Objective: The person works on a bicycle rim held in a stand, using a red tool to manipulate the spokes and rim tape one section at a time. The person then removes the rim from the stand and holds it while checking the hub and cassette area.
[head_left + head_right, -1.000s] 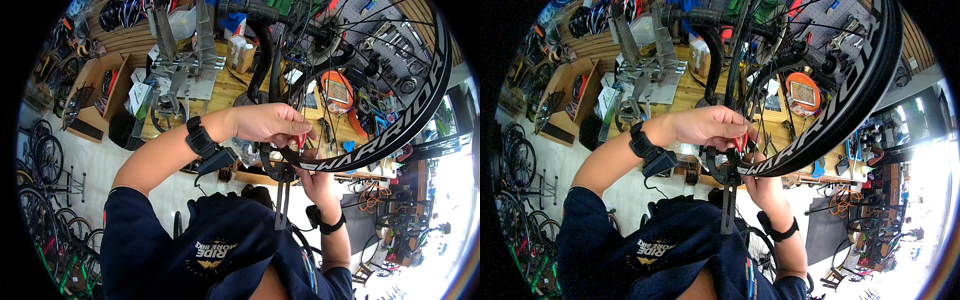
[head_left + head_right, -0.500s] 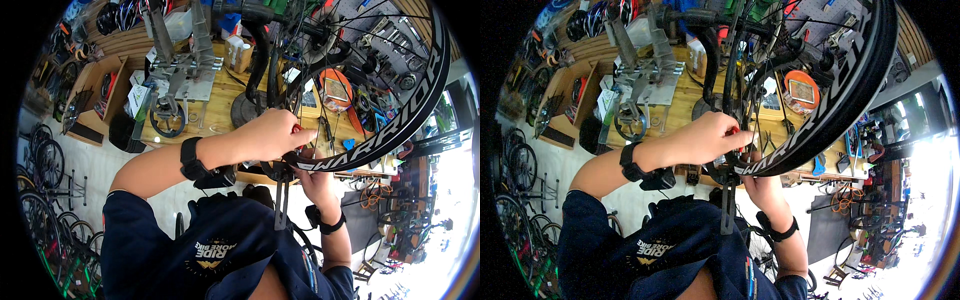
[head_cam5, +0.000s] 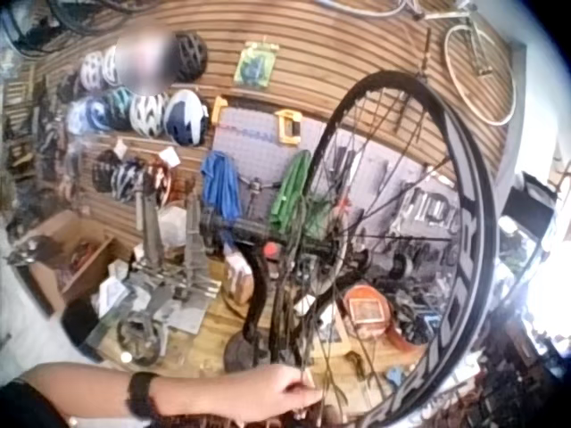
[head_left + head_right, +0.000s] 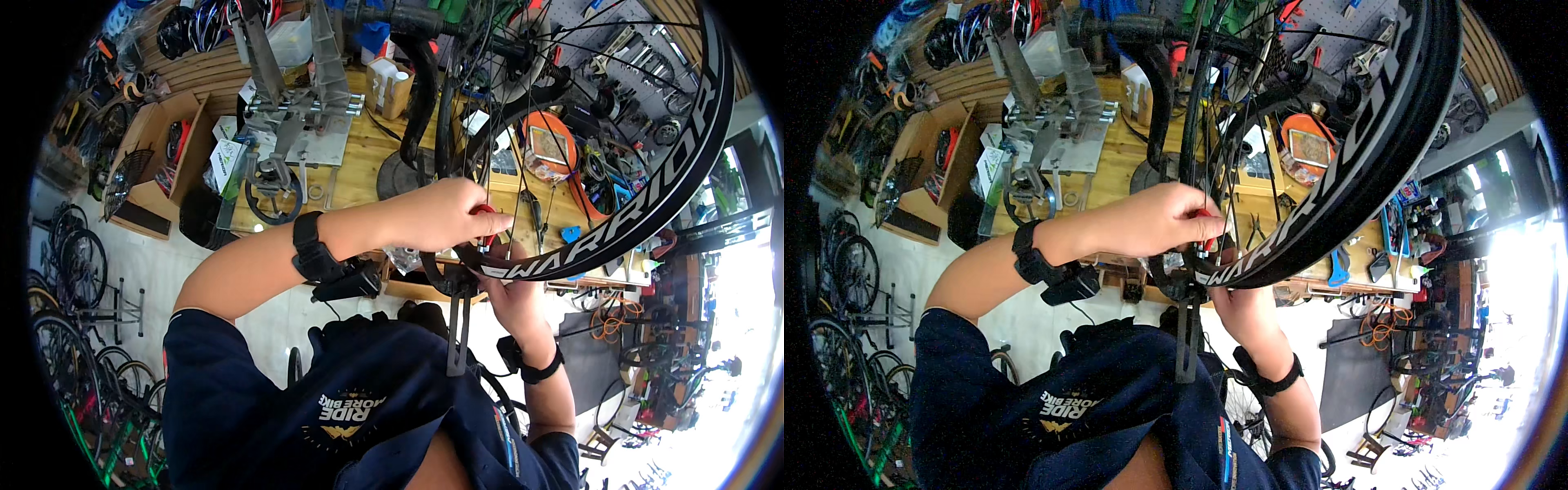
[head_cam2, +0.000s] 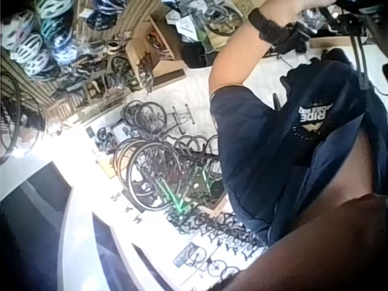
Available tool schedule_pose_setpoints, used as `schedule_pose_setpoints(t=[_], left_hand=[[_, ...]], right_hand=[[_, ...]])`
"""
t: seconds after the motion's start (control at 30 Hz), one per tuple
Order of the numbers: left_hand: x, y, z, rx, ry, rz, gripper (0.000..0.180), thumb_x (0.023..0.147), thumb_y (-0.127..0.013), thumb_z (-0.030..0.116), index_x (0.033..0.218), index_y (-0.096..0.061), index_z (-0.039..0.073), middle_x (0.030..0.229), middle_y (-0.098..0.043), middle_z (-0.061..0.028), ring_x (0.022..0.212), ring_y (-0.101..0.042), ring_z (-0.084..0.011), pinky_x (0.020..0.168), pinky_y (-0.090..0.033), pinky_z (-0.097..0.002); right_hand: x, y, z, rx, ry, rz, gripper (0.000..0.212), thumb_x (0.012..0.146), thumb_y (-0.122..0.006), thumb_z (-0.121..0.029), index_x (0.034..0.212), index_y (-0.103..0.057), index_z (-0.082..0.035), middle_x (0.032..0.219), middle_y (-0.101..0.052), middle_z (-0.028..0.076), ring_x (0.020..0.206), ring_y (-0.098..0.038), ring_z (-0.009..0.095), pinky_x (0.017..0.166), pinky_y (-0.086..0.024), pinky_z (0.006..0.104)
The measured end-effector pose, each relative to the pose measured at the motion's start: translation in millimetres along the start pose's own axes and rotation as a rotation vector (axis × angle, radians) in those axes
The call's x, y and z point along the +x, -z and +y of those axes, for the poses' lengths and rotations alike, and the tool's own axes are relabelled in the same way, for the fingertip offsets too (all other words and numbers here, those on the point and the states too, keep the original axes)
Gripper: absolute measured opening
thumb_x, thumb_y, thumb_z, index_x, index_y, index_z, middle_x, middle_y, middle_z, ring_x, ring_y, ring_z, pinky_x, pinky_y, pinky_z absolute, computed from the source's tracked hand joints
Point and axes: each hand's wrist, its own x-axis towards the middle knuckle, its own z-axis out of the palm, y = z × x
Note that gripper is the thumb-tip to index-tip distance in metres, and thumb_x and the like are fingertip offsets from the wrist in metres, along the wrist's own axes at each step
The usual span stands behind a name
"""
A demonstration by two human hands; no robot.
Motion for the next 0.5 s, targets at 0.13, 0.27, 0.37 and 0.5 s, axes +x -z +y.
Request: schedule_pose_setpoints(t=[0.13,0.27,0.37,0.5], left_hand=[[2.5,-7.5,-1.2,-0.225,-0.143,0.171,0.026,0.089,-0.067,0.020,0.091,-0.062,-0.005,0.070,-0.063,-0.0090,0.063,-0.059,-0.0137,0.059,-0.045,-0.0295],[8.6,-18.3,4.7,0.042,-0.103,0.357,0.026,0.081,-0.071,0.017,0.090,-0.061,-0.006,0.068,-0.065,-0.0104,0.061,-0.062,-0.0156,0.056,-0.047,-0.0302],[17.1,-11.1,-6.0,-0.046,0.101,0.205,0.025,0.081,-0.070,0.017,0.088,-0.062,-0.005,0.068,-0.065,-0.0103,0.055,-0.060,-0.0148,0.051,-0.047,-0.0303],[16.7,-11.8,3.2,-0.017,0.237,0.165,0.022,0.083,-0.064,0.016,0.089,-0.063,-0.005,0.067,-0.063,-0.0087,0.053,-0.060,-0.0151,0.048,-0.046,-0.0307]], right_hand=[[-0.8,1.5,-1.5,0.084,-0.052,-0.008,0.022,0.081,-0.070,-0.006,0.098,-0.061,0.004,0.087,-0.060,0.017,0.080,-0.059,0.035,0.072,-0.047,0.0417],[0.2,5.3,-6.0,0.040,0.035,0.011,0.020,0.081,-0.072,-0.007,0.096,-0.062,0.003,0.083,-0.062,0.015,0.076,-0.059,0.033,0.071,-0.048,0.0404],[5.8,28.0,-28.7,0.057,0.033,-0.079,0.026,0.077,-0.079,-0.012,0.094,-0.065,0.001,0.082,-0.065,0.013,0.068,-0.062,0.023,0.063,-0.049,0.0334],[3.4,69.0,-41.6,0.362,0.034,-0.036,0.046,0.076,-0.083,-0.021,0.107,-0.059,0.002,0.082,-0.067,0.007,0.070,-0.062,0.013,0.065,-0.050,0.0258]])
